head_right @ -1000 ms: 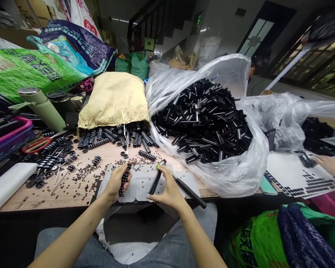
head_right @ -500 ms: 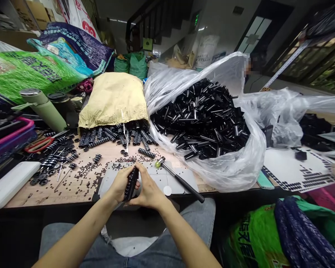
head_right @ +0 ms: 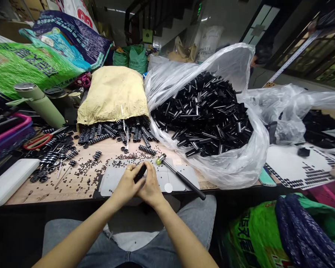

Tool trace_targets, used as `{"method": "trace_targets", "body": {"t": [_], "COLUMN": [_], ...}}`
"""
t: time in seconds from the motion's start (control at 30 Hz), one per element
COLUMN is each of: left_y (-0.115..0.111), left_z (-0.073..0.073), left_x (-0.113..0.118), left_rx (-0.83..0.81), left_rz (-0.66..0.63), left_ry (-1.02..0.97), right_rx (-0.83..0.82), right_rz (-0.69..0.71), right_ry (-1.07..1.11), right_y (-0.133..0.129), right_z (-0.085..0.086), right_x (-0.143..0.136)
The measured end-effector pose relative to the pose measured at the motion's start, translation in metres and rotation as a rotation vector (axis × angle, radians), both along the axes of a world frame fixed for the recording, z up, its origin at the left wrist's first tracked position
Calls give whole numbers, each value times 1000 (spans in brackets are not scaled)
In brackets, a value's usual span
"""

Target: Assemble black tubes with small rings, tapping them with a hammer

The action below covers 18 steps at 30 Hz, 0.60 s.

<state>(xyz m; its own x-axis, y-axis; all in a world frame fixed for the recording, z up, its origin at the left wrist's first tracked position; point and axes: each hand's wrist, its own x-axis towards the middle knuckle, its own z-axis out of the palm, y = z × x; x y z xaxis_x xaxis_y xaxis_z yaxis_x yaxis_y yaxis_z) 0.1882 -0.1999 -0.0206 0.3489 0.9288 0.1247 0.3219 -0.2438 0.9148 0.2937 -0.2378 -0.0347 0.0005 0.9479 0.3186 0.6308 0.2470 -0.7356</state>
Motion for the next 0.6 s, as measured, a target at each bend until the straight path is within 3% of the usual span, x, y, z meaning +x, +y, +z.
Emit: {"method": "trace_targets", "body": {"t": [0.13, 0.23, 0.3, 0.4, 0.53, 0.6], "left_y": [0, 10, 14, 14, 10, 9], "left_z": [-19, -26, -26, -24, -19, -18], "left_x": [-5, -14, -19, -24, -24, -23], "left_rx": [352, 528, 613, 679, 682, 677], "left_rz": [-117, -246, -262, -229, -206, -207], "left_ry": [355, 453, 511, 615, 708, 743], "right_rx": [-15, -85, -193, -353, -385, -406], "right_rz": [-76, -434, -556, -486, -372, -357], "right_ry": [-210, -466, -631, -648, -371, -384], "right_y": [-7, -15, -20, -29, -47, -55], "right_z": [-8, -2, 6, 22, 35, 36], "right_x": [26, 71, 98, 109, 78, 63]}}
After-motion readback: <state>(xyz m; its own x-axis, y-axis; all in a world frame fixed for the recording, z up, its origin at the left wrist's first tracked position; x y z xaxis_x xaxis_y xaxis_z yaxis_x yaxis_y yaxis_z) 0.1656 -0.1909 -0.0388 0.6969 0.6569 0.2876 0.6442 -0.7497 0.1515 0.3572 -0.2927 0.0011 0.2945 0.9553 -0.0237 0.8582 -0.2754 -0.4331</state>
